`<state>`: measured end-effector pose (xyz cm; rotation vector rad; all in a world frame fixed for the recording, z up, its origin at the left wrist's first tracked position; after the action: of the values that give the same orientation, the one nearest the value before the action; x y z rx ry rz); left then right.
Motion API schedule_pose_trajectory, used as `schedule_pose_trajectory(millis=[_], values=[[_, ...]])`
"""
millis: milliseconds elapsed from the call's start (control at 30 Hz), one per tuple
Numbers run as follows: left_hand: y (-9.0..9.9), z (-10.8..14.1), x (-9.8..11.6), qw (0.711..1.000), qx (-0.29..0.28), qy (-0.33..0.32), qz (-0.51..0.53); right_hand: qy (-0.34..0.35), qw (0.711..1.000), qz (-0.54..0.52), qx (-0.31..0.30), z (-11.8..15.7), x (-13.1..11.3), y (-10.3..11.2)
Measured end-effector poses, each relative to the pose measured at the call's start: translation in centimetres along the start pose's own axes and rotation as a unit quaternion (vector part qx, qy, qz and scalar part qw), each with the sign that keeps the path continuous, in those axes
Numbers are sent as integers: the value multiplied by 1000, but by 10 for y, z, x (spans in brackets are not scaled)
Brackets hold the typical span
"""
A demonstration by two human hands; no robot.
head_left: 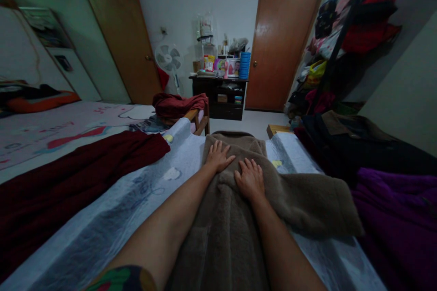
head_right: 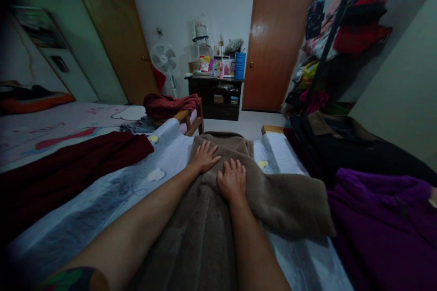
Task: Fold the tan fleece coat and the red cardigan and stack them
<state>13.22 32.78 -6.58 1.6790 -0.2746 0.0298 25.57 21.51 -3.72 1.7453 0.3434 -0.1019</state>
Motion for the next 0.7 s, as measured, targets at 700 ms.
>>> schedule_pose_trajectory(millis=[700], values=[[0,-28,-29,995,44,87,-8,3,1000,0,3,-2,3,-4]])
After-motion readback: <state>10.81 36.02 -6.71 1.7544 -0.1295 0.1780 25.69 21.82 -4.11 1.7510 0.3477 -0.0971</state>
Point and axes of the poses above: each hand's wrist, its own z-axis away from the middle knuckle, its own y-axis out of the back of the hand, x = y × z, the point moved 7 cm from there along -z, towards the middle knuckle, and after that the axes turned 10 degrees about y, right-handed, at the moved point
